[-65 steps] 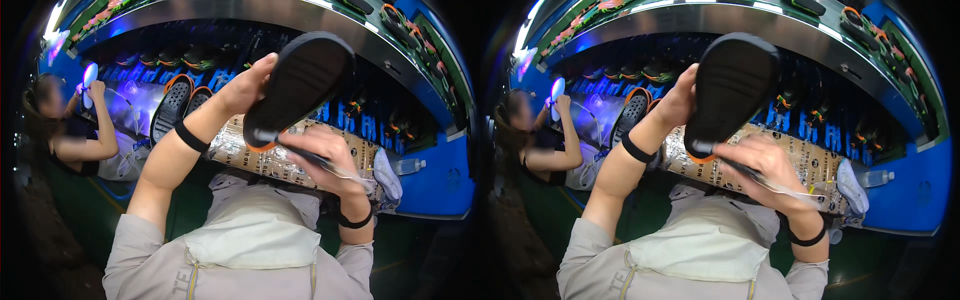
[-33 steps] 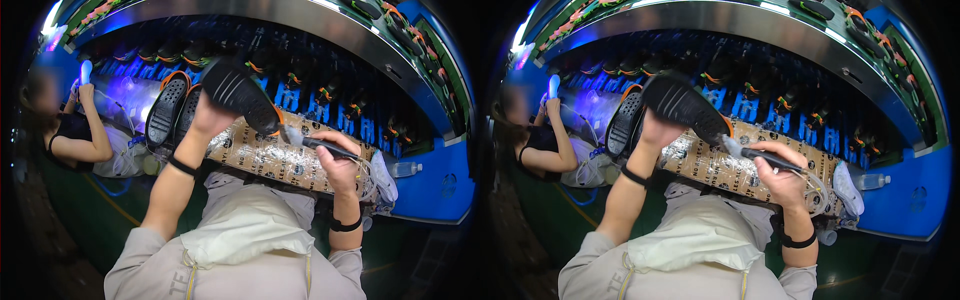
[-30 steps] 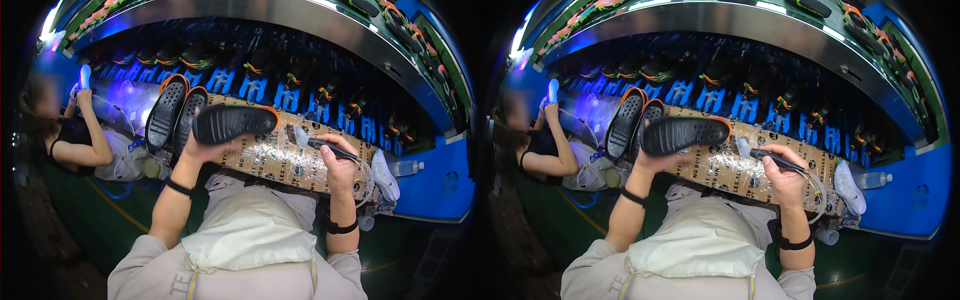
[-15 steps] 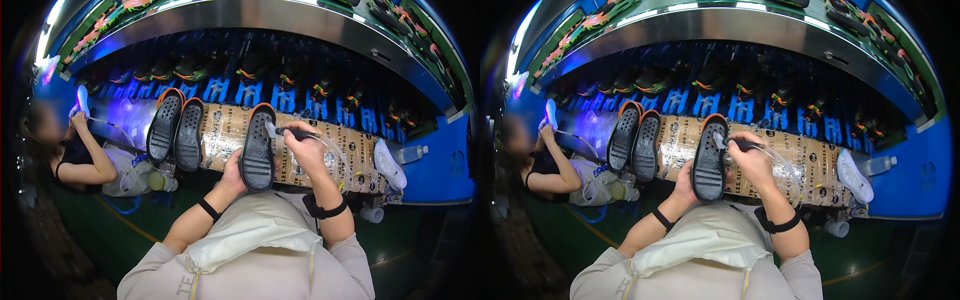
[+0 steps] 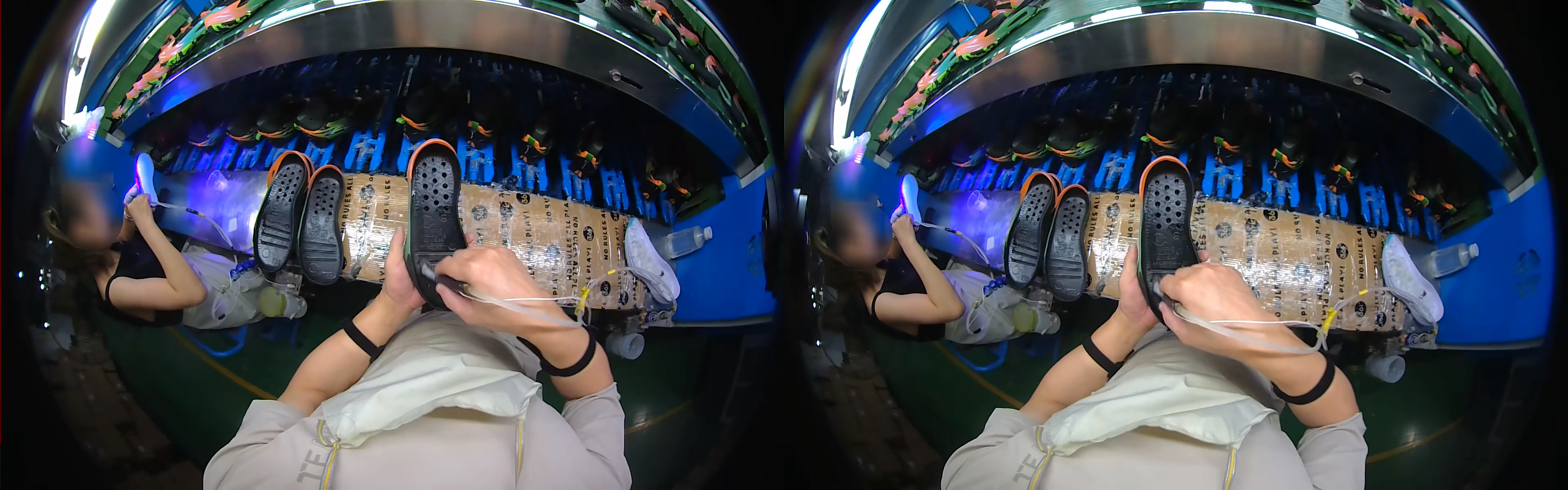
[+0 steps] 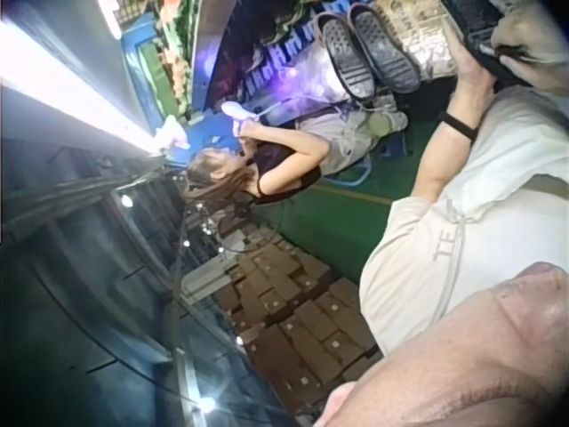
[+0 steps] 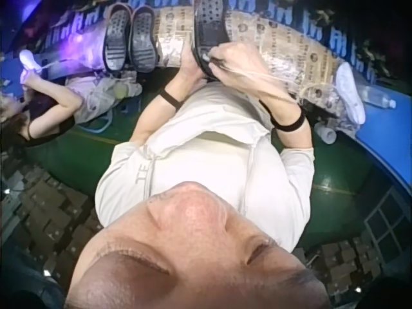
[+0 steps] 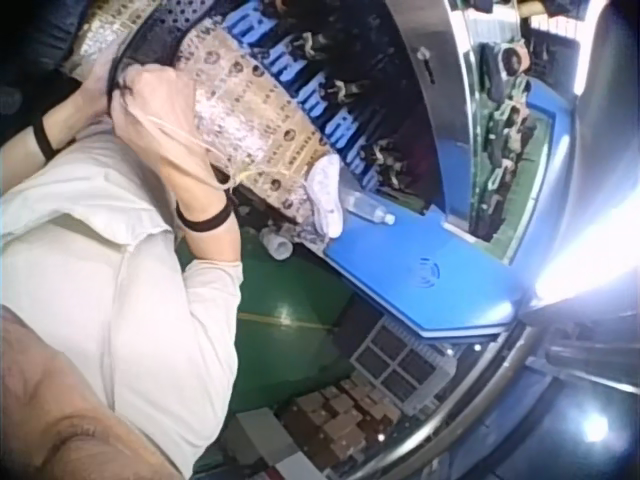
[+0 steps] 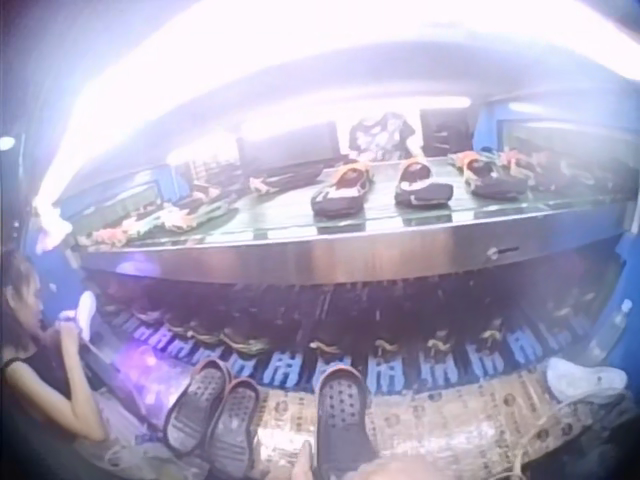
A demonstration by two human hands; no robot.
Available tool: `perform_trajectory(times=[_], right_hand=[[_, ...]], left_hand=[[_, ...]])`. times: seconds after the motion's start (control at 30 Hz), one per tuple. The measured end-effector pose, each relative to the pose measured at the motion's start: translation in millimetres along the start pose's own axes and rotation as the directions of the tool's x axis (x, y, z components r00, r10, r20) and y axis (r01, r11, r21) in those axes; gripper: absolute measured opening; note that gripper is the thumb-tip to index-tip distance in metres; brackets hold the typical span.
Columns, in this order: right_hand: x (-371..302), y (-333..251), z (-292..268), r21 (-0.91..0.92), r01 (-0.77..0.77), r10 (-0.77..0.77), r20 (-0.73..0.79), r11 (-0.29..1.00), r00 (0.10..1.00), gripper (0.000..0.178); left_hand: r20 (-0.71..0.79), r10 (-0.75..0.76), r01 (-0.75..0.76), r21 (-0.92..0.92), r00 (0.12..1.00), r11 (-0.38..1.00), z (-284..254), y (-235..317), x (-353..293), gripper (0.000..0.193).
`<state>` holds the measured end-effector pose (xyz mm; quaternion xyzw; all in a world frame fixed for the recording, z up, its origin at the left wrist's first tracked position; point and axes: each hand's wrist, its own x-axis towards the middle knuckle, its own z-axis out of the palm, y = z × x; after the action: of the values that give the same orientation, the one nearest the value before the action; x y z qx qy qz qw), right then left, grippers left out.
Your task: The person applies adhesive to the inner surface of shoe soles using a brush, handling multiple soles by picking them up from a workstation, applying the glue, and placing them on a rack.
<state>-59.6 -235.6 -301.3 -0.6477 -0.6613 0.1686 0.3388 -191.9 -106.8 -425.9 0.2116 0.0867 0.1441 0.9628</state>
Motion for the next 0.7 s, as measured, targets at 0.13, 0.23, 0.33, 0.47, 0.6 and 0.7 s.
perform_trajectory(times=[0.13,0.23,0.33,0.47,0.6,0.7], right_hand=[[13.3,-1.0,-13.2,0.059,0.021,-0.001,-0.329,0.998,0.944,0.015],[36.8,8.0,-15.2,0.003,0.005,-0.001,-0.666,1.000,0.746,0.019],[54.4,21.6,1.5,-0.094,0.117,-0.149,-0.718,0.989,0.680,0.026],[51.8,31.7,4.5,0.015,0.315,-0.256,-0.546,0.949,0.798,0.030],[52.5,31.6,1.7,0.207,0.169,0.034,-0.721,0.964,0.692,0.028],[48.5,23.7,-2.8,-0.198,0.185,-0.268,-0.591,0.963,0.761,0.026]], left_hand=[[0.058,0.062,-0.049,-0.213,0.996,0.976,-12.0,-1.9,3.2,0.080],[-0.010,0.025,-0.027,-0.151,1.000,0.988,10.9,0.6,-2.2,0.075],[0.043,0.035,-0.029,-0.132,0.998,0.991,15.2,-1.9,-5.0,0.075],[-0.048,0.103,-0.104,-0.031,0.994,0.994,19.1,5.9,-3.5,0.081],[0.094,0.102,-0.095,-0.080,0.990,0.992,26.2,8.1,-3.1,0.084],[0.007,0.110,-0.109,-0.071,0.994,0.991,19.3,5.3,0.0,0.083]])
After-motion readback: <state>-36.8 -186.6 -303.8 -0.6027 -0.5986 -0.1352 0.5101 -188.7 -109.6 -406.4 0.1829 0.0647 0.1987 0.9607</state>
